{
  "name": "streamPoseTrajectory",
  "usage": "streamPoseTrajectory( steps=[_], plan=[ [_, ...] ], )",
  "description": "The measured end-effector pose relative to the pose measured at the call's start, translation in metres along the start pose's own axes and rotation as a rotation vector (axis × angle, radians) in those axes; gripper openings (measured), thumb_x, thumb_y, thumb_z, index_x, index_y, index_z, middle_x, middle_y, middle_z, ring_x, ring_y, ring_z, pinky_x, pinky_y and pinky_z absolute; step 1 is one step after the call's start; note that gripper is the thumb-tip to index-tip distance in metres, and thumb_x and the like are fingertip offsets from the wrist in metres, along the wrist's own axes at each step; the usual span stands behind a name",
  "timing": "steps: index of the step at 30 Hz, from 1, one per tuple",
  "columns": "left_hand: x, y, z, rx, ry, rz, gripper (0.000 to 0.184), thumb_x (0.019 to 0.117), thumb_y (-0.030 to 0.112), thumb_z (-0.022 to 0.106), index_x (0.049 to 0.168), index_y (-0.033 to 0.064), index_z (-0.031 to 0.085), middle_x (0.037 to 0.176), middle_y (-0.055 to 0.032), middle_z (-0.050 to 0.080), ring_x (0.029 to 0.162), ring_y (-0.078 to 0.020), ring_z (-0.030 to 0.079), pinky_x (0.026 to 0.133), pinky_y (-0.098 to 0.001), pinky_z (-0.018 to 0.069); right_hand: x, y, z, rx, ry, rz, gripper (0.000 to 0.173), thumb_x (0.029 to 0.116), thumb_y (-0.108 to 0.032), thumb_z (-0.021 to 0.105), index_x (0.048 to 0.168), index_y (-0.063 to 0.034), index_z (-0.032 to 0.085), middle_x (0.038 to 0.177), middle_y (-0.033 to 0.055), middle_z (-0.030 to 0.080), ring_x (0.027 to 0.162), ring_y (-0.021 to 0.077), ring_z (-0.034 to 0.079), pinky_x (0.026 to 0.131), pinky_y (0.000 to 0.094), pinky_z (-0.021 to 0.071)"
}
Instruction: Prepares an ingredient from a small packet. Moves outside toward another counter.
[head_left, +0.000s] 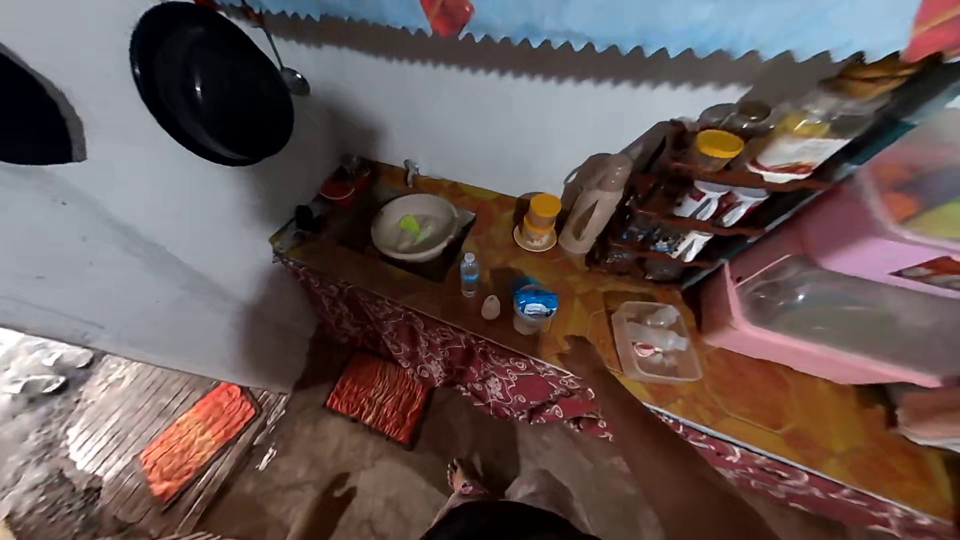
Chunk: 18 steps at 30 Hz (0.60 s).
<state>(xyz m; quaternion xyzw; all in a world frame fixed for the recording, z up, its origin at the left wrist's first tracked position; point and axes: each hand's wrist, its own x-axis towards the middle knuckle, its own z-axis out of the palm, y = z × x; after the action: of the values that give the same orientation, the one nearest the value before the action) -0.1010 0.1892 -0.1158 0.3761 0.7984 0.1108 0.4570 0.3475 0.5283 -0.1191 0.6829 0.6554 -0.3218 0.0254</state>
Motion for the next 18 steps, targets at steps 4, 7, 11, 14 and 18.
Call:
streamPoseTrajectory(
  steps=[4,7,11,14,18],
  plan=[
    [0.017,0.027,-0.050,0.043,0.080,0.002,0.049,0.1062,0.024,0.058,0.148,0.0001,0.050,0.145,-0.0261,0.055,0.128,-0.0423,0.060,0.110,-0.0577,0.0457,0.034,-0.043,-0.022,-0.017,0.142,0.053,0.066,0.0936,-0.022,0.071,0.152,-0.0045,0.047,0.159,0.0237,0.037,0.141,0.0477,0.041,0.109,0.0635,0.0418],
    [0.034,0.048,-0.060,0.047,0.072,0.066,0.047,0.1069,0.022,0.056,0.148,-0.0001,0.049,0.148,-0.0248,0.053,0.128,-0.0404,0.060,0.110,-0.0551,0.0462,0.069,-0.054,-0.035,-0.034,0.183,0.003,0.066,0.0923,-0.022,0.072,0.152,-0.0061,0.048,0.159,0.0230,0.039,0.144,0.0481,0.037,0.113,0.0643,0.0354],
    [0.067,0.106,-0.047,0.036,0.016,0.153,0.044,0.1074,0.019,0.054,0.146,-0.0011,0.051,0.148,-0.0234,0.053,0.131,-0.0368,0.058,0.113,-0.0505,0.0445,0.118,-0.050,-0.037,-0.066,0.111,-0.032,0.074,0.0880,-0.026,0.078,0.153,-0.0114,0.047,0.160,0.0213,0.038,0.146,0.0486,0.033,0.114,0.0658,0.0338],
    [0.101,0.168,-0.023,0.082,-0.026,0.255,0.041,0.1067,0.017,0.054,0.144,-0.0001,0.055,0.145,-0.0220,0.057,0.131,-0.0339,0.059,0.114,-0.0481,0.0434,0.144,-0.043,-0.031,-0.082,0.080,-0.125,0.081,0.0847,-0.029,0.083,0.155,-0.0144,0.045,0.159,0.0236,0.039,0.144,0.0508,0.035,0.111,0.0697,0.0336],
    [0.143,0.248,0.018,0.155,-0.158,0.366,0.042,0.1060,0.020,0.055,0.145,0.0039,0.055,0.146,-0.0189,0.057,0.133,-0.0307,0.058,0.116,-0.0467,0.0426,0.163,-0.036,-0.028,-0.054,0.068,-0.163,0.056,0.0929,-0.022,0.073,0.146,-0.0130,0.057,0.154,0.0233,0.045,0.140,0.0478,0.042,0.110,0.0666,0.0353]
  ],
)
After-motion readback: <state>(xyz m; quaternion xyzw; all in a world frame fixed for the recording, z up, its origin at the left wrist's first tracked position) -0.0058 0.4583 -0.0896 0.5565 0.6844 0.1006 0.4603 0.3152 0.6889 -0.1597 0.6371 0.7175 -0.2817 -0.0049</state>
